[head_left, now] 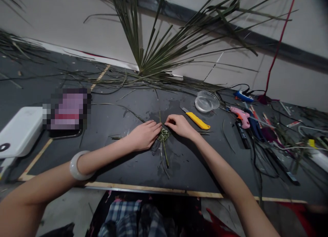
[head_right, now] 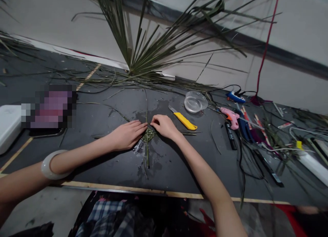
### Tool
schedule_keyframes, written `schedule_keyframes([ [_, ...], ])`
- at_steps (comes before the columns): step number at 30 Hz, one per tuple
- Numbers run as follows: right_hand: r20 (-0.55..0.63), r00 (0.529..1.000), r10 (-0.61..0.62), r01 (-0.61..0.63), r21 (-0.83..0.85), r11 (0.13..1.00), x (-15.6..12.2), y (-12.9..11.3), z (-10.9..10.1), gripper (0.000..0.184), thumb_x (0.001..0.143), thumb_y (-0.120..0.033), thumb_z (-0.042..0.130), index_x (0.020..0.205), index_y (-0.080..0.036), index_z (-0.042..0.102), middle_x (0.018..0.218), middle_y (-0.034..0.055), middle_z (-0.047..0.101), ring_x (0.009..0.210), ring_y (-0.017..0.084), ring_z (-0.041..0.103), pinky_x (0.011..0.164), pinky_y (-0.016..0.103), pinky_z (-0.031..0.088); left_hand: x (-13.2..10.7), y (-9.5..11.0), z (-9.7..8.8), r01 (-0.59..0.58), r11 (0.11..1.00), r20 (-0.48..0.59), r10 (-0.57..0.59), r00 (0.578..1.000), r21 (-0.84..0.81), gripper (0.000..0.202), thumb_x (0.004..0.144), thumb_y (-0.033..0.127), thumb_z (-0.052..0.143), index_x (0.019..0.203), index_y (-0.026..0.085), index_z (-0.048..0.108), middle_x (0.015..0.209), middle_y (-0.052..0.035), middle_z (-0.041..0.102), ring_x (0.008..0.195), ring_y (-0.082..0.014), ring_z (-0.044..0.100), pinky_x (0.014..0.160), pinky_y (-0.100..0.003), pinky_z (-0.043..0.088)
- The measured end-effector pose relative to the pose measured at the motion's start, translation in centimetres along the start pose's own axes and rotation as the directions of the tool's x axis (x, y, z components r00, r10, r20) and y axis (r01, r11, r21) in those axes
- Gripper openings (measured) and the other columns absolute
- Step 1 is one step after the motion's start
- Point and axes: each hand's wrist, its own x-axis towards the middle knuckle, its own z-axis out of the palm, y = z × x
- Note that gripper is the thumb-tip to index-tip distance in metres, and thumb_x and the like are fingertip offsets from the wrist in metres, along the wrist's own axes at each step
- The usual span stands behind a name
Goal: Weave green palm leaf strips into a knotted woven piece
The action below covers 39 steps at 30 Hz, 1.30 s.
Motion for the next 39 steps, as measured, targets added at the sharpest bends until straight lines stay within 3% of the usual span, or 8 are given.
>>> schedule_keyframes([
  [9,-0.07,0.994,-0.079,0.063,-0.197,0.978,-1.3,-1.0,1.3,0.016,0.089,-0.014,0.045,0.084,-0.014,0.06,0.084,0.0059,0.061,0.081,0.017,0.051,0.076,0.027,0.036,0.1,0.5,0.3,0.019,0.999,-0.012,-0.018,1.0,0.041,0.038,0.089,0.018,0.041,0.123,0.005,0.053,0.134,-0.016,0.051,0.12,-0.0218,0.051,0.108,-0.035,0.032],
  [18,-0.07,0.997,-0.013,-0.024,-0.501,0.865,-2.0,-2.7,2.9,0.025,0.091,-0.011,0.035,0.095,-0.014,0.059,0.098,0.0111,0.061,0.092,0.023,0.049,0.075,0.03,0.038,0.3,0.7,0.0,-0.005,0.997,0.015,0.004,1.0,0.08,0.037,0.088,0.017,0.041,0.118,0.003,0.056,0.132,-0.0181,0.052,0.117,-0.0238,0.053,0.108,-0.037,0.032],
  [22,-0.118,0.992,0.05,-0.104,-0.508,0.855,-2.0,-3.0,3.0,0.025,0.093,-0.015,0.034,0.096,-0.013,0.059,0.1,0.0113,0.061,0.095,0.023,0.049,0.073,0.029,0.039,0.3,0.7,0.1,-0.007,0.996,0.027,0.005,1.0,0.084,0.039,0.087,0.015,0.041,0.121,0.002,0.054,0.134,-0.0176,0.05,0.119,-0.0243,0.051,0.109,-0.036,0.031],
  [26,-0.073,0.997,0.032,-0.061,-0.442,0.895,-1.7,-2.4,2.1,0.022,0.094,-0.019,0.039,0.097,-0.013,0.06,0.097,0.0097,0.063,0.092,0.021,0.052,0.081,0.03,0.039,0.2,0.7,0.3,-0.006,0.996,0.015,0.004,1.0,0.086,0.04,0.085,0.014,0.043,0.122,0.003,0.053,0.134,-0.0173,0.05,0.12,-0.0232,0.051,0.109,-0.036,0.031],
  [32,-0.051,0.999,-0.012,-0.005,-0.332,0.943,-0.8,-1.7,1.7,0.016,0.092,-0.02,0.046,0.093,-0.015,0.061,0.093,0.0077,0.065,0.091,0.019,0.054,0.08,0.029,0.039,0.0,0.6,0.6,-0.001,0.996,-0.017,0.002,1.0,0.085,0.04,0.086,0.016,0.042,0.124,0.003,0.052,0.135,-0.0171,0.05,0.118,-0.0236,0.051,0.103,-0.035,0.035],
  [39,-0.056,0.994,-0.099,0.063,-0.449,0.891,-0.8,-1.5,2.5,0.021,0.093,-0.014,0.04,0.09,-0.013,0.06,0.091,0.011,0.063,0.086,0.023,0.051,0.077,0.032,0.039,-0.1,0.3,0.7,-0.013,0.997,-0.049,0.017,0.999,0.072,0.037,0.09,0.018,0.041,0.121,0.004,0.054,0.134,-0.0153,0.051,0.111,-0.0238,0.054,0.101,-0.035,0.037],
])
